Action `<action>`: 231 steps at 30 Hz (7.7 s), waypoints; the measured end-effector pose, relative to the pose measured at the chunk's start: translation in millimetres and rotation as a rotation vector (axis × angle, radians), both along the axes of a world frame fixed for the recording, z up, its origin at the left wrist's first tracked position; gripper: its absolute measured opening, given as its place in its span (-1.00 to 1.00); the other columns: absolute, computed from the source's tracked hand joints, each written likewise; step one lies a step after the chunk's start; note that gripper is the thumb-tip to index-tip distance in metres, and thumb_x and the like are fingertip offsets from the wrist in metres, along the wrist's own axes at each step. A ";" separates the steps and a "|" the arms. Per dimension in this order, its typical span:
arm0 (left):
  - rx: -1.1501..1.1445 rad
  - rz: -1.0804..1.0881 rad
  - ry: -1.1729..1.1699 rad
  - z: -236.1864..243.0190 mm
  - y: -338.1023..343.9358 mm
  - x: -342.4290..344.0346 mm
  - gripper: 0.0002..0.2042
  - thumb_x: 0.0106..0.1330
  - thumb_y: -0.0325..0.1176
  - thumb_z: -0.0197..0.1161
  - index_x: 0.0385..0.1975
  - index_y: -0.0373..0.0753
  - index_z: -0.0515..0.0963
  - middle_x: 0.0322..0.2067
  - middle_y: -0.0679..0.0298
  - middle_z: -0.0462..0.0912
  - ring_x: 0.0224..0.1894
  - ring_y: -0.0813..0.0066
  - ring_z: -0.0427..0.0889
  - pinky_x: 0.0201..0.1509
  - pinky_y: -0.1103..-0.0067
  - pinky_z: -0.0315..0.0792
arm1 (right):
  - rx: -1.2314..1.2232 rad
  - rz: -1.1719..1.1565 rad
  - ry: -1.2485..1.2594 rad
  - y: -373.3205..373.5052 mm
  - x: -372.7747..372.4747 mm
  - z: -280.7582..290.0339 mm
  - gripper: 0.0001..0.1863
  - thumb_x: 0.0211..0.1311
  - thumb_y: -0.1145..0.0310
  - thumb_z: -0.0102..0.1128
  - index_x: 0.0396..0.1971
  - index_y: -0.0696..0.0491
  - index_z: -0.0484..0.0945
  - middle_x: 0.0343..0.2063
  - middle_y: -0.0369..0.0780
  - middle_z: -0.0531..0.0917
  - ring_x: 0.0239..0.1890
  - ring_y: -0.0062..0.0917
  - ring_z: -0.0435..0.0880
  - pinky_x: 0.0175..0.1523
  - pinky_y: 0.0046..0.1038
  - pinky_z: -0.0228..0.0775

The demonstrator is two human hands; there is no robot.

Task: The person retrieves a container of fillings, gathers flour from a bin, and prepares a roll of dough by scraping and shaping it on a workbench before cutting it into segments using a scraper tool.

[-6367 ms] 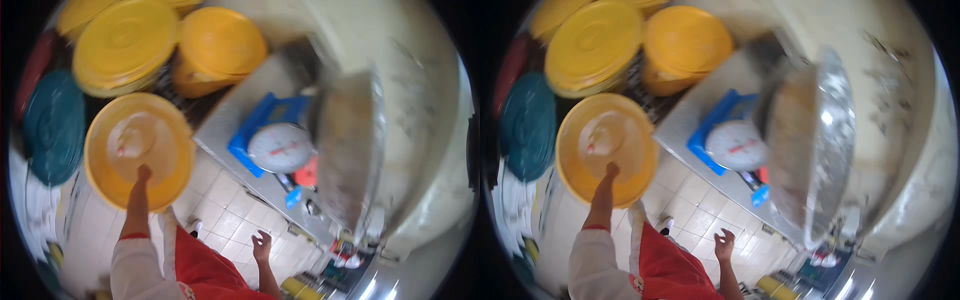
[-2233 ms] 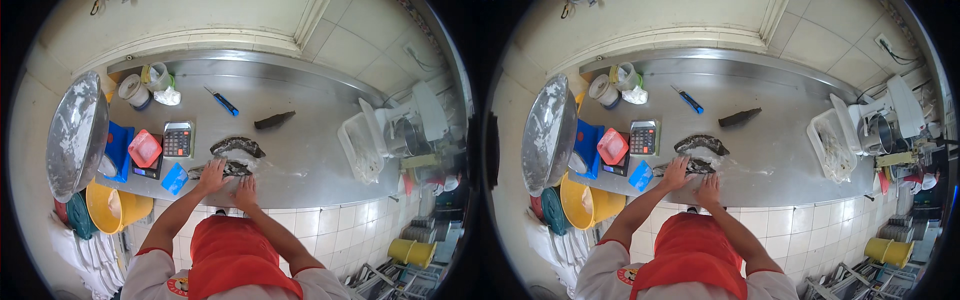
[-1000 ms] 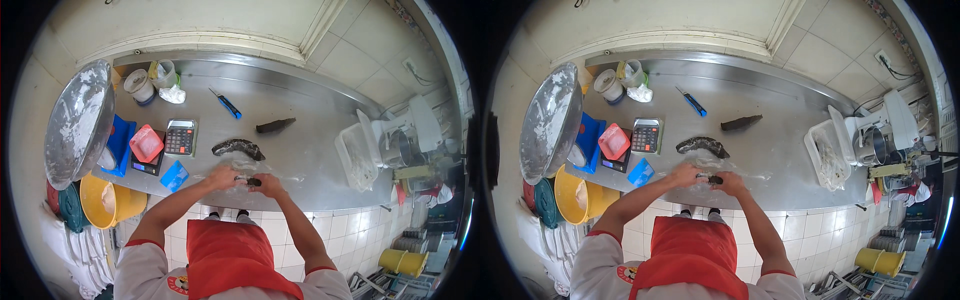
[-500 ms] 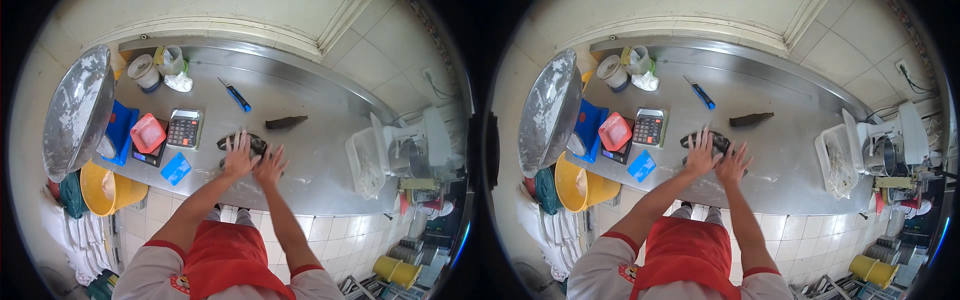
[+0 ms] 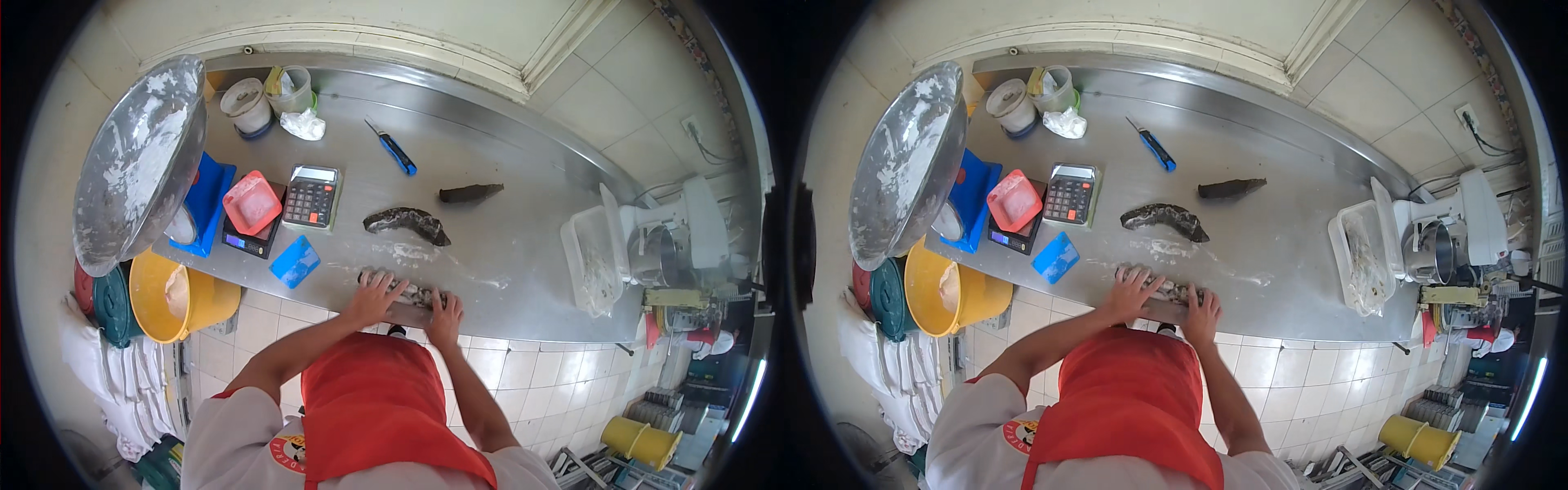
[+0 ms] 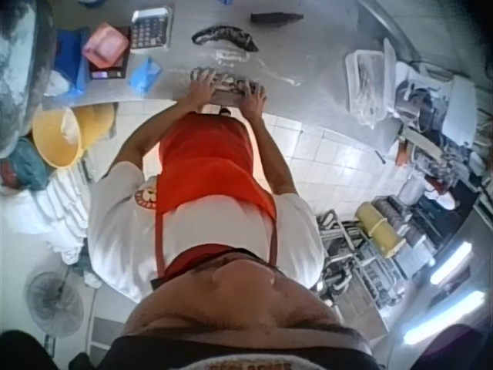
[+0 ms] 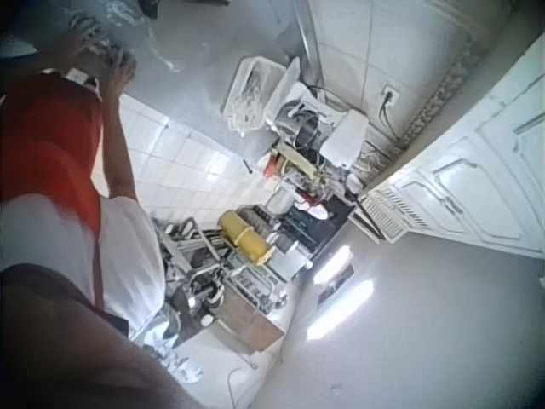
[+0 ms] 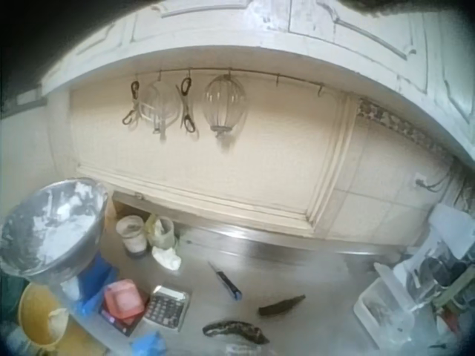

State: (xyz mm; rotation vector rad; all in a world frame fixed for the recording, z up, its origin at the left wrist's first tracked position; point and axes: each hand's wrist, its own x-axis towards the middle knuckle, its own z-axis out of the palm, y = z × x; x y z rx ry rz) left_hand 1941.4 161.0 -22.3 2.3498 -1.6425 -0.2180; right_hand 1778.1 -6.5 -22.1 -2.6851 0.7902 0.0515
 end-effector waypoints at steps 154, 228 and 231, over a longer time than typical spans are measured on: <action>-0.097 0.332 -0.184 -1.0 -83.5 58.5 -0.29 0.29 0.21 -0.04 0.35 -0.09 0.19 0.40 0.01 0.01 0.41 -0.05 0.00 0.40 -0.06 -0.23 | -0.401 -0.165 -0.112 -56.8 75.0 -7.4 -0.35 0.29 -0.16 -0.09 0.33 -0.21 0.23 0.36 -0.09 0.16 0.39 -0.11 0.08 0.38 0.17 -0.29; -0.114 0.578 0.519 -38.8 9.3 93.2 -0.59 0.00 -0.02 0.42 -0.51 -0.33 0.64 -0.42 -0.05 0.63 -0.26 -0.04 0.61 -0.11 0.23 0.46 | 0.177 -0.214 0.001 104.1 147.0 40.3 -0.63 0.22 0.42 0.00 -0.03 0.29 0.23 -0.47 0.22 0.60 -0.38 0.13 0.61 -0.25 0.02 0.45; -0.137 0.562 0.496 -33.6 8.9 93.5 -0.60 -0.03 -0.04 0.44 -0.51 -0.33 0.64 -0.42 -0.06 0.63 -0.26 -0.04 0.60 -0.12 0.24 0.46 | 0.213 -0.193 0.011 104.1 147.4 39.0 -0.66 0.21 0.44 -0.04 -0.07 0.29 0.22 -0.45 0.23 0.60 -0.38 0.13 0.62 -0.24 0.02 0.45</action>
